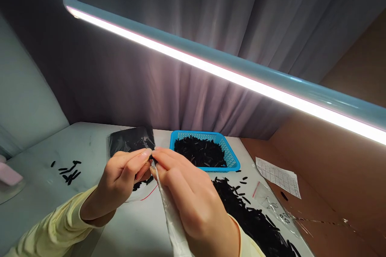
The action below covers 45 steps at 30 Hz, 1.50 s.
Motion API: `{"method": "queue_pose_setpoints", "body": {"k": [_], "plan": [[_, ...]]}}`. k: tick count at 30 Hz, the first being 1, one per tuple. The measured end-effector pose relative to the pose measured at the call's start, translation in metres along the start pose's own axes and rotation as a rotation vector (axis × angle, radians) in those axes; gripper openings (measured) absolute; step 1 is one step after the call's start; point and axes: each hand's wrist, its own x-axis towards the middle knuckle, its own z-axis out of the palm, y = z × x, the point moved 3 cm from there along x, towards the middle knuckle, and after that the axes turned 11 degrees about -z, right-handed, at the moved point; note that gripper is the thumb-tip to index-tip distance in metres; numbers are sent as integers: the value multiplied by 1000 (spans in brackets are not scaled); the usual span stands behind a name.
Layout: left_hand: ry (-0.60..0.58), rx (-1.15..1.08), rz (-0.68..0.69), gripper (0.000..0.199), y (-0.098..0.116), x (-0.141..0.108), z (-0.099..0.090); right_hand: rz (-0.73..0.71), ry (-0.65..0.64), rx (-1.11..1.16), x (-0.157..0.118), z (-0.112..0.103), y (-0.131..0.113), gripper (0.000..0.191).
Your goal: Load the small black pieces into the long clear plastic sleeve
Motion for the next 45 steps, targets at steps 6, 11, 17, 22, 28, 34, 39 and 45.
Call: {"method": "queue_pose_setpoints", "body": {"k": [6, 11, 17, 22, 28, 34, 39, 45], "plan": [[-3, -87, -108, 37, -5, 7, 0, -98, 44, -65, -4, 17, 4, 33], [-101, -353, -385, 36, -14, 24, 0, -116, 117, -131, -12, 39, 23, 33], [-208, -413, -553, 30, -34, 44, 9, -7, 308, -288, -18, 52, 55, 20], [-177, -57, -475, 37, -69, 55, 30, 307, 91, -507, -16, 27, 77, 16], [-173, 65, -531, 35, -126, 62, 48, 695, -674, -656, -15, -2, 79, 20], [-322, -190, -669, 35, -121, 67, 45, 549, -1191, -519, -23, 11, 52, 22], [-449, -549, -815, 31, -85, 62, 32, 464, -1336, -331, -31, 51, 41, 20], [-231, -1361, -1156, 25, -69, 36, 40, 528, -1180, -446, -27, 30, 46, 22]]}}
